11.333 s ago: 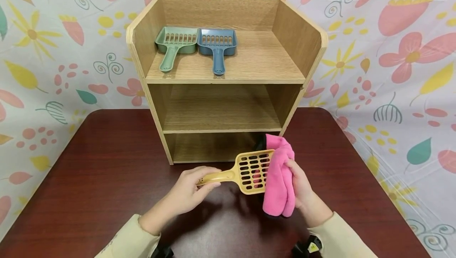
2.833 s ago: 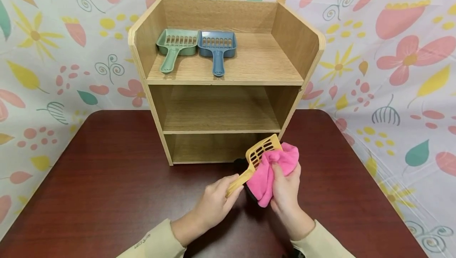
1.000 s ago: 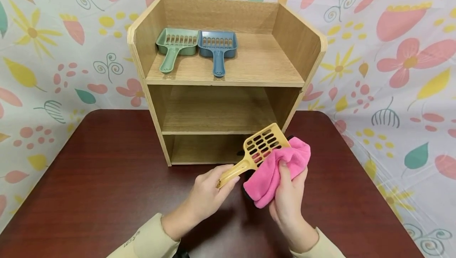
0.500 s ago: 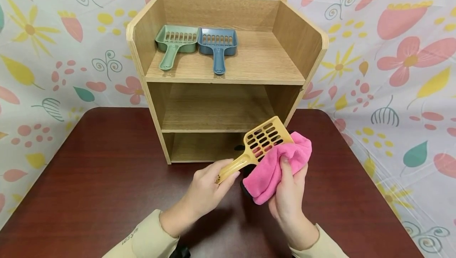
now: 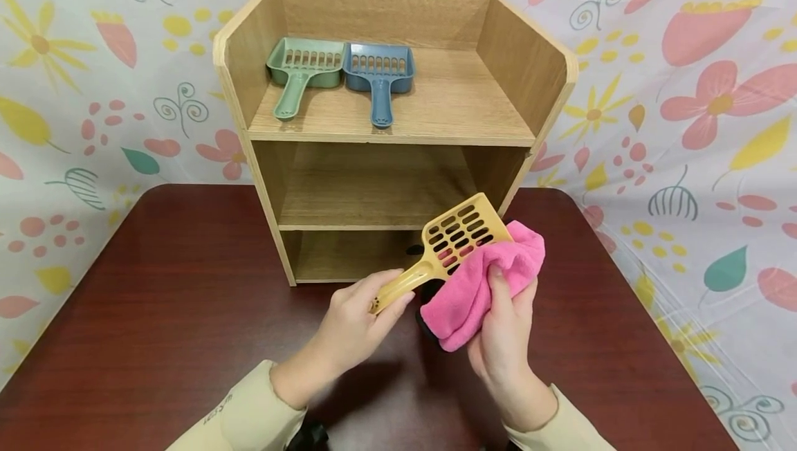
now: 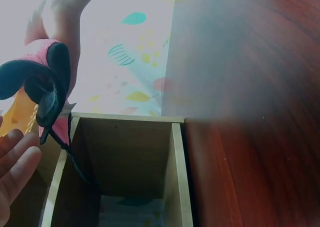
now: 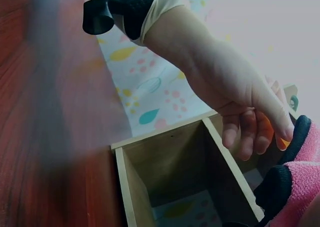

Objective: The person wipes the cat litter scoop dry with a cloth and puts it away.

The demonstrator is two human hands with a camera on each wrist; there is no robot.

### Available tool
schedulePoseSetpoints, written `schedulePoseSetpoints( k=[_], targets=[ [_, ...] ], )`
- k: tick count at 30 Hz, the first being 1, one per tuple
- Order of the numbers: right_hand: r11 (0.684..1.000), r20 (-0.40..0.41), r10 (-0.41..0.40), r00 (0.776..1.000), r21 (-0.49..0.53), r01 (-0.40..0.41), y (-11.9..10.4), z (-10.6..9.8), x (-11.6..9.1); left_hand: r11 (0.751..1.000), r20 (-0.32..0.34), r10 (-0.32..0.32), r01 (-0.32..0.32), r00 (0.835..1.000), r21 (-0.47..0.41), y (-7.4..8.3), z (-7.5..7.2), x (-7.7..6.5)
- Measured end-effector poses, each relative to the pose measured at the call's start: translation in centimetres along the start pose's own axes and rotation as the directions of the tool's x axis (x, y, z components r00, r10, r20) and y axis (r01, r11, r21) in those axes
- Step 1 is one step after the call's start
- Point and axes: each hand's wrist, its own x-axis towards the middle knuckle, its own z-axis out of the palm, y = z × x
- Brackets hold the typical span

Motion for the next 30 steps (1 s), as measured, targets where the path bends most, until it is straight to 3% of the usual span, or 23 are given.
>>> schedulePoseSetpoints(
  k=[9, 18, 30],
  targets=[
    [1.000, 0.049, -0.012, 0.999, 0.022, 0.011, -0.38, 0.61, 0.15, 1.000, -0.017, -0.008, 0.008, 1.000, 0.016, 0.00, -0.47, 0.52],
    [1.000, 0.023, -0.004, 1.000, 0.018, 0.003, -0.21, 0.51, 0.19, 0.998, 0.012, -0.061, 0.061, 0.998, 0.006, 0.03, -0.42, 0.39],
    [1.000, -0.005, -0.006, 1.000, 0.006, 0.007, 0.06, 0.23, 0.70, 0.997, 0.057, -0.081, 0.081, 0.995, 0.005, -0.38, -0.29, 0.56]
  ],
)
